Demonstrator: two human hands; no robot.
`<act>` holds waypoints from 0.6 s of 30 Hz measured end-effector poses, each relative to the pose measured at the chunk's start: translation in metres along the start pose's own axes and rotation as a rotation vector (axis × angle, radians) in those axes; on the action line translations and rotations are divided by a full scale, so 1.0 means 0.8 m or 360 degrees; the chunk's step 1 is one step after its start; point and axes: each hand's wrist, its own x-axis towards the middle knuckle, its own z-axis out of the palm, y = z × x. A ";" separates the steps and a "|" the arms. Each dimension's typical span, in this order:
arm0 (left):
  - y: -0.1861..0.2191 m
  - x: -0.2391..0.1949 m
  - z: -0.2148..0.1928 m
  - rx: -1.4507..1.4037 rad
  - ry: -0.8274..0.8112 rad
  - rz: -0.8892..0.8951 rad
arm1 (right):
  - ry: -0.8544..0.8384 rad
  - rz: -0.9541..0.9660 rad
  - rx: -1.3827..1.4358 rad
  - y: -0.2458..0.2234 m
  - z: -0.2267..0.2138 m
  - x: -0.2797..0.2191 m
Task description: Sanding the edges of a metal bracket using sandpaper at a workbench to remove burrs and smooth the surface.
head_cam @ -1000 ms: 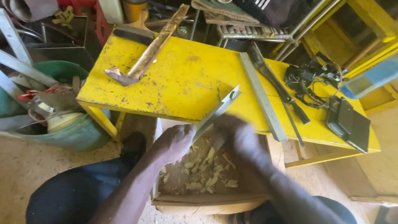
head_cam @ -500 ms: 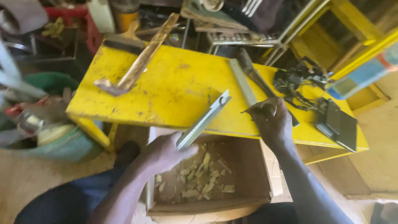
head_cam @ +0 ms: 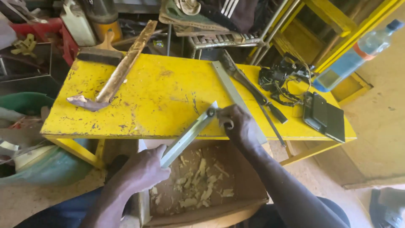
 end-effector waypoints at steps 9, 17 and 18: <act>-0.013 0.000 -0.001 -0.0085 -0.0067 0.0056 | -0.0127 -0.0453 -0.0189 0.000 -0.003 0.000; -0.031 0.024 0.014 -0.0169 0.0172 0.0339 | -0.0306 -0.0885 -0.0266 -0.082 0.034 -0.047; -0.028 0.022 0.020 -0.0131 0.0136 0.0328 | -0.0390 -0.0750 -0.0195 -0.077 0.029 -0.053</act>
